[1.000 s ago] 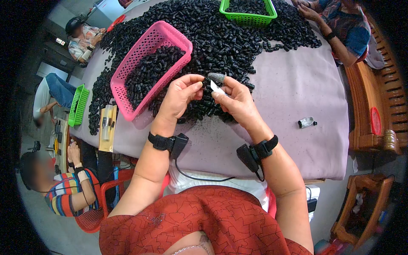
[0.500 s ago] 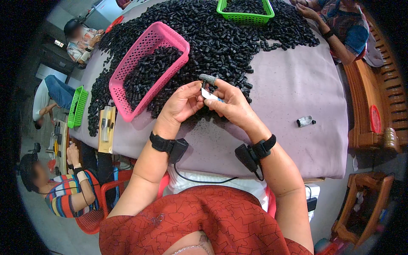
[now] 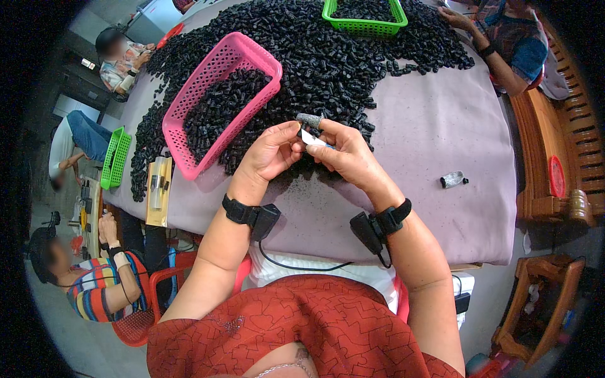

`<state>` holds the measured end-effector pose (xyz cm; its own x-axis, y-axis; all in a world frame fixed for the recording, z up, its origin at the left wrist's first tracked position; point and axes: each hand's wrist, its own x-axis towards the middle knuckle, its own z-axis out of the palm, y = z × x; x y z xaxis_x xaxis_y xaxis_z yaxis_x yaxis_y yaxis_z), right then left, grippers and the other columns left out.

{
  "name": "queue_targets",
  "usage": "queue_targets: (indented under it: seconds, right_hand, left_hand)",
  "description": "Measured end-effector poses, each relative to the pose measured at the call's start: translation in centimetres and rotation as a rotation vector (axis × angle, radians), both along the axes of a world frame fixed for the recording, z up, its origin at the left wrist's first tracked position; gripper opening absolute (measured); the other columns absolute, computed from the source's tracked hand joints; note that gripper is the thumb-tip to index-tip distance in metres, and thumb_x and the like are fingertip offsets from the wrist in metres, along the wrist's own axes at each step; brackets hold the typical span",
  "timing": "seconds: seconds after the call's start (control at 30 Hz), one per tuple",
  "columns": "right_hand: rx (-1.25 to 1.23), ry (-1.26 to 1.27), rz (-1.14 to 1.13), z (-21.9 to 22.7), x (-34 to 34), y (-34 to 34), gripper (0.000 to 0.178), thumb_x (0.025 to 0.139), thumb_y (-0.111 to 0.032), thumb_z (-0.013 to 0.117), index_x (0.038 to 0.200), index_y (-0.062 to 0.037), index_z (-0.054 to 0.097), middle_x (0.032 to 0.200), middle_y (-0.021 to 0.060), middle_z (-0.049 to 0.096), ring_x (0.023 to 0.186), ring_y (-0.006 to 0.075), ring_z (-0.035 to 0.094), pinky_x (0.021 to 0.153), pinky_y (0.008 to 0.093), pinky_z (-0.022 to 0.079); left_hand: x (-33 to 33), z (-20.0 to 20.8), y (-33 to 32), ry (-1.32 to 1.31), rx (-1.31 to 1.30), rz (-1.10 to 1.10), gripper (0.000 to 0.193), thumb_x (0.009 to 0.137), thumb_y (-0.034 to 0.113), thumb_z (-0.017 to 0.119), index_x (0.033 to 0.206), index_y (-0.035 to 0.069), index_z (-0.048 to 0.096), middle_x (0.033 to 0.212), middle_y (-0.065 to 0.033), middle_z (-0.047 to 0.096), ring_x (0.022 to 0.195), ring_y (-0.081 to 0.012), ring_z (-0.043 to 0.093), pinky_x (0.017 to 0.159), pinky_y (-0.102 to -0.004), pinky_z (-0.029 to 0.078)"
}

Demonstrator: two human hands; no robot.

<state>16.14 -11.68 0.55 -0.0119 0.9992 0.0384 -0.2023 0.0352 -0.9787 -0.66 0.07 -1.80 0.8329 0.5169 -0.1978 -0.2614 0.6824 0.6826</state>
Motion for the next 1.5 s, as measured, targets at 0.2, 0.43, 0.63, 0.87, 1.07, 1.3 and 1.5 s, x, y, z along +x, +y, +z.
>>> queue_targets:
  seconds: [0.2,0.43,0.63,0.87,1.07,1.3,1.5]
  right_hand:
    - [-0.040,-0.052,-0.037,-0.1,0.2,0.1,0.032,0.090,-0.015,0.064,0.119,-0.0030,0.061,0.072,-0.0037,0.056,0.059,0.0021,0.045,0.051,0.0174,0.035]
    - [-0.035,0.004,0.011,-0.2,0.4,0.2,0.032,0.090,-0.011,0.063,0.120,-0.0031,0.060,0.071,-0.0044,0.054,0.058,0.0020,0.043,0.049,0.0181,0.033]
    - [-0.009,0.035,0.043,0.2,0.0,-0.1,0.034,0.088,-0.011,0.065,0.120,-0.0028,0.059,0.071,-0.0047,0.054,0.058,0.0015,0.043,0.049,0.0178,0.033]
    - [-0.069,0.013,0.024,-0.1,0.6,0.2,0.033,0.088,-0.011,0.066,0.119,-0.0025,0.059,0.071,-0.0050,0.054,0.059,0.0014,0.044,0.050,0.0180,0.034]
    - [-0.027,0.128,0.017,-0.1,0.1,0.1,0.037,0.089,-0.009,0.065,0.124,-0.0023,0.057,0.073,-0.0053,0.054,0.059,0.0011,0.044,0.050,0.0170,0.033]
    - [-0.048,0.105,-0.120,-0.2,0.2,0.3,0.036,0.090,-0.008,0.064,0.125,-0.0011,0.057,0.076,-0.0043,0.056,0.057,0.0007,0.043,0.048,0.0172,0.032]
    - [-0.041,0.121,-0.122,-0.5,0.2,0.4,0.033,0.091,-0.011,0.064,0.122,-0.0005,0.058,0.076,-0.0047,0.056,0.058,0.0008,0.043,0.048,0.0171,0.031]
  left_hand:
    - [0.2,0.2,-0.3,-0.001,-0.032,0.015,0.012,0.092,0.013,0.064,0.099,0.004,0.065,0.080,-0.0035,0.066,0.065,-0.0100,0.064,0.058,-0.0227,0.057]
    - [0.2,0.0,-0.2,-0.025,-0.035,-0.015,0.013,0.093,0.014,0.063,0.099,0.002,0.064,0.080,-0.0040,0.066,0.065,-0.0098,0.064,0.057,-0.0226,0.058]
    - [0.1,0.1,-0.1,-0.015,-0.031,-0.006,0.013,0.093,0.014,0.063,0.099,0.002,0.064,0.080,-0.0034,0.065,0.065,-0.0095,0.063,0.056,-0.0221,0.057]
    - [0.1,-0.1,0.0,0.018,0.001,-0.040,0.012,0.092,0.014,0.065,0.097,0.003,0.065,0.081,-0.0030,0.065,0.067,-0.0101,0.063,0.058,-0.0222,0.056]
    - [0.2,0.5,-0.1,0.037,0.052,0.095,0.012,0.093,0.012,0.063,0.101,0.004,0.063,0.087,-0.0069,0.068,0.071,-0.0130,0.066,0.064,-0.0254,0.058]
    - [-0.4,0.9,0.5,-0.032,0.087,0.093,0.022,0.094,0.013,0.062,0.114,0.004,0.060,0.092,-0.0062,0.065,0.076,-0.0106,0.063,0.066,-0.0236,0.056]
    - [-0.5,0.8,0.5,-0.017,0.095,0.150,0.027,0.093,0.012,0.062,0.117,0.001,0.059,0.098,-0.0090,0.065,0.077,-0.0117,0.064,0.069,-0.0228,0.057]
